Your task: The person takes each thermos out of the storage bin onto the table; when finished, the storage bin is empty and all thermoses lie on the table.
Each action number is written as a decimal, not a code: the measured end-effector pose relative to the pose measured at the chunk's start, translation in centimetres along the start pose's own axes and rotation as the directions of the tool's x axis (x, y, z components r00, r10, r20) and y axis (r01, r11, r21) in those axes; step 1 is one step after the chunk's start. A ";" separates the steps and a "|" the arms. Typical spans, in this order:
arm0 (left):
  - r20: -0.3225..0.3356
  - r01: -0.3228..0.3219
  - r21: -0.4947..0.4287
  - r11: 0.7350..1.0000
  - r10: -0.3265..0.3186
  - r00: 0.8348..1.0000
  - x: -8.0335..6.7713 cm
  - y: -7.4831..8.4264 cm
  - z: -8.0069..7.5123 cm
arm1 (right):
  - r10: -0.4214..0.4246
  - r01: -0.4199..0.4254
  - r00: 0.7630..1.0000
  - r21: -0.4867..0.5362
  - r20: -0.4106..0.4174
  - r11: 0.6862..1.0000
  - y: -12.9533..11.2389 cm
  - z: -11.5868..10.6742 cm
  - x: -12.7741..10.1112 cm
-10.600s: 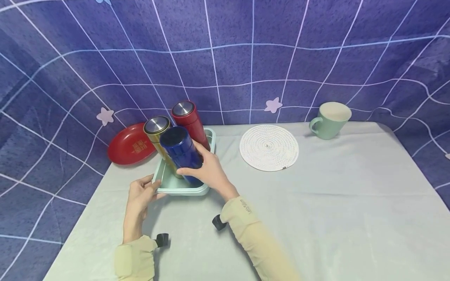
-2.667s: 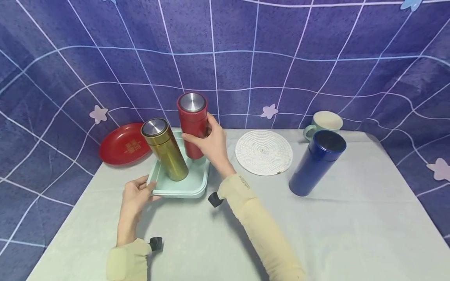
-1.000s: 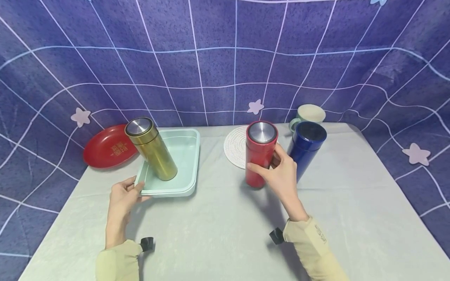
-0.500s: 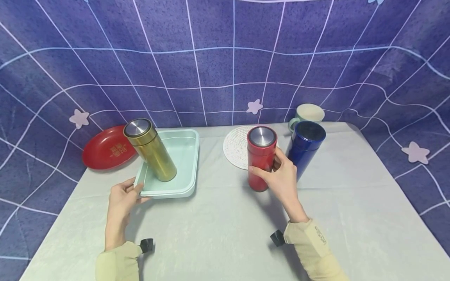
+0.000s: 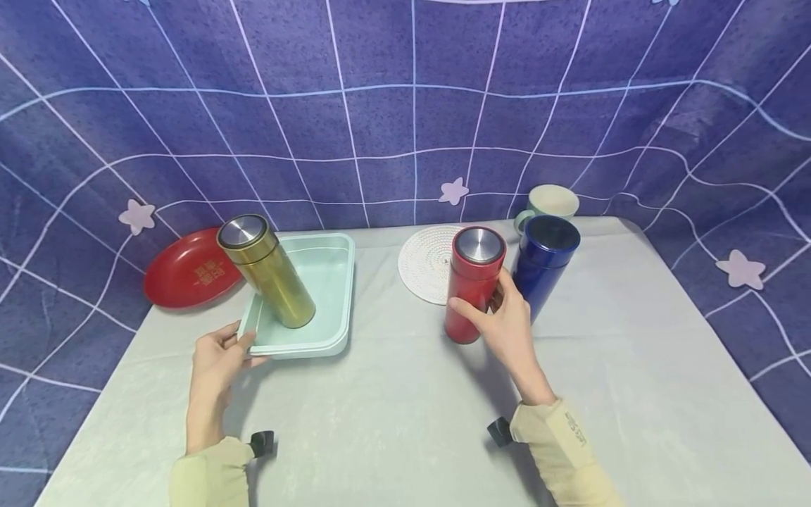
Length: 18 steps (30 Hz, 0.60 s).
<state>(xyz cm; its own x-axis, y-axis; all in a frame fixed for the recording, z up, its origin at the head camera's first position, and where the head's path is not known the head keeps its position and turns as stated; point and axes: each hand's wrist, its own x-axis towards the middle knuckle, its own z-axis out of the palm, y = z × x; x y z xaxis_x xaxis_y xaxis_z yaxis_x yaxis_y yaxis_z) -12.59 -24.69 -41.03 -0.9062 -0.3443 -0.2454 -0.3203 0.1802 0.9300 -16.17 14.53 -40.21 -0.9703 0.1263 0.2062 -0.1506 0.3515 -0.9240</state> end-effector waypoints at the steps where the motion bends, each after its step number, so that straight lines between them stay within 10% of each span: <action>1: 0.001 0.000 0.001 1.000 0.000 1.000 0.0 0.0 0.0 | 0.004 -0.004 1.000 -0.008 0.008 1.000 -0.1 0.0 0.0; 18: 0.009 -0.002 0.007 1.000 0.002 1.000 0.0 0.2 0.0 | 0.106 -0.091 0.968 -0.072 0.229 0.993 -1.4 -2.7 -3.6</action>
<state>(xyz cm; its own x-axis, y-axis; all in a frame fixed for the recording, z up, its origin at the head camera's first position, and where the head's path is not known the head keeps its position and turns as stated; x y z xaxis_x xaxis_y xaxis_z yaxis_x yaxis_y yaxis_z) -12.59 -24.69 -40.86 -0.9093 -0.3355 -0.2462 -0.3206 0.1877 0.9284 -11.91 16.06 -38.76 -0.9982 -0.0527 0.0284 -0.0474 0.4043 -0.9134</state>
